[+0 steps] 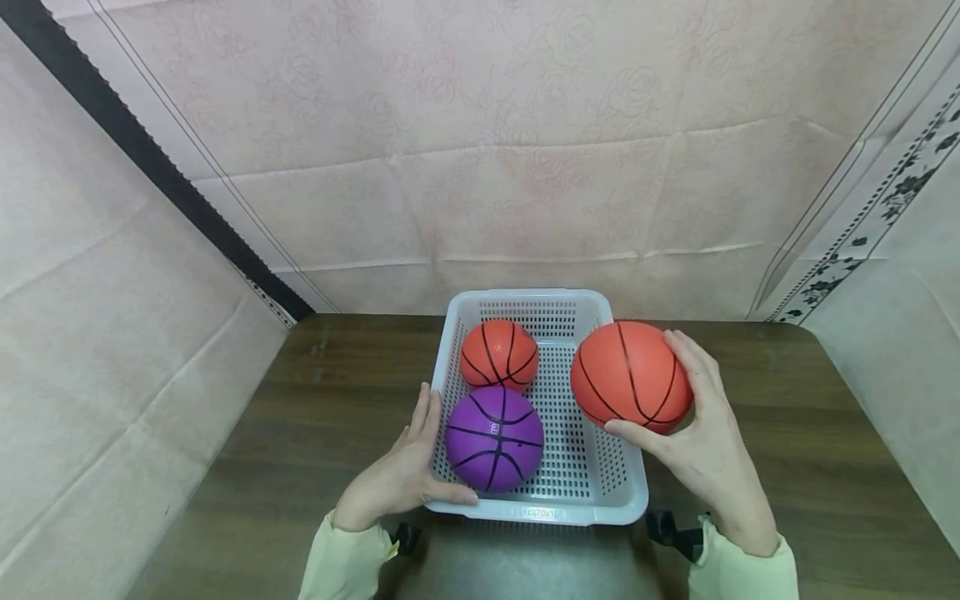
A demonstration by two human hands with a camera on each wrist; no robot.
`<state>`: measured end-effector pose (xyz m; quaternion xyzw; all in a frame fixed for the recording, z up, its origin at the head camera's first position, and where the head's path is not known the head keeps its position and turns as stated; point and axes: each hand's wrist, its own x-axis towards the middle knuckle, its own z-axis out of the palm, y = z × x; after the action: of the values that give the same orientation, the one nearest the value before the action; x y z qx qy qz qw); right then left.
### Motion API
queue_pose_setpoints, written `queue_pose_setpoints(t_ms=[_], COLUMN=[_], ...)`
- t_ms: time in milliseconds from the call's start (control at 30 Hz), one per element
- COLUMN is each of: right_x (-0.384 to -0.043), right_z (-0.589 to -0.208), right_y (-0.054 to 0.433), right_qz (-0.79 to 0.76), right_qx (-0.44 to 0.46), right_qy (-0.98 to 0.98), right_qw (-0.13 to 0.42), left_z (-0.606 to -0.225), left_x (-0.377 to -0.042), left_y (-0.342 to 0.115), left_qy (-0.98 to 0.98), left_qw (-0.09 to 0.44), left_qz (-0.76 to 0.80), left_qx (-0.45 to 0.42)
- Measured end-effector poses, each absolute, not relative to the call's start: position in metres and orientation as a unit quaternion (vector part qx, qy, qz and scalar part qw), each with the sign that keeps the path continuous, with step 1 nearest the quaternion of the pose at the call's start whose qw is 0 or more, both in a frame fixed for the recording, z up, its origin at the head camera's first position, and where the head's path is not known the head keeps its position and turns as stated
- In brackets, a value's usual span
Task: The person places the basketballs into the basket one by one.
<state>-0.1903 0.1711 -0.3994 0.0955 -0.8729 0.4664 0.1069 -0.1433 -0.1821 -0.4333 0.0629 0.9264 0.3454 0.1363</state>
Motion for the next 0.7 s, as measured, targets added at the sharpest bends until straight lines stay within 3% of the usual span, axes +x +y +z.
queue_pose_setpoints(t_ms=[233, 700], right_x=[-0.1918, -0.1875], right_z=[-0.4016, -0.3973], right_y=[0.1741, 0.1788], right_qz=[0.489, 0.46], right_qx=[0.142, 0.087], right_qy=[-0.85, -0.879], right_qw=[0.133, 0.085], left_z=[-0.4326, -0.434], left_x=[-0.1432, -0.1428], left_y=[-0.1819, -0.1822], left_qy=[0.926, 0.927], left_qw=[0.139, 0.135], left_qz=[0.344, 0.342], left_qx=[0.061, 0.07])
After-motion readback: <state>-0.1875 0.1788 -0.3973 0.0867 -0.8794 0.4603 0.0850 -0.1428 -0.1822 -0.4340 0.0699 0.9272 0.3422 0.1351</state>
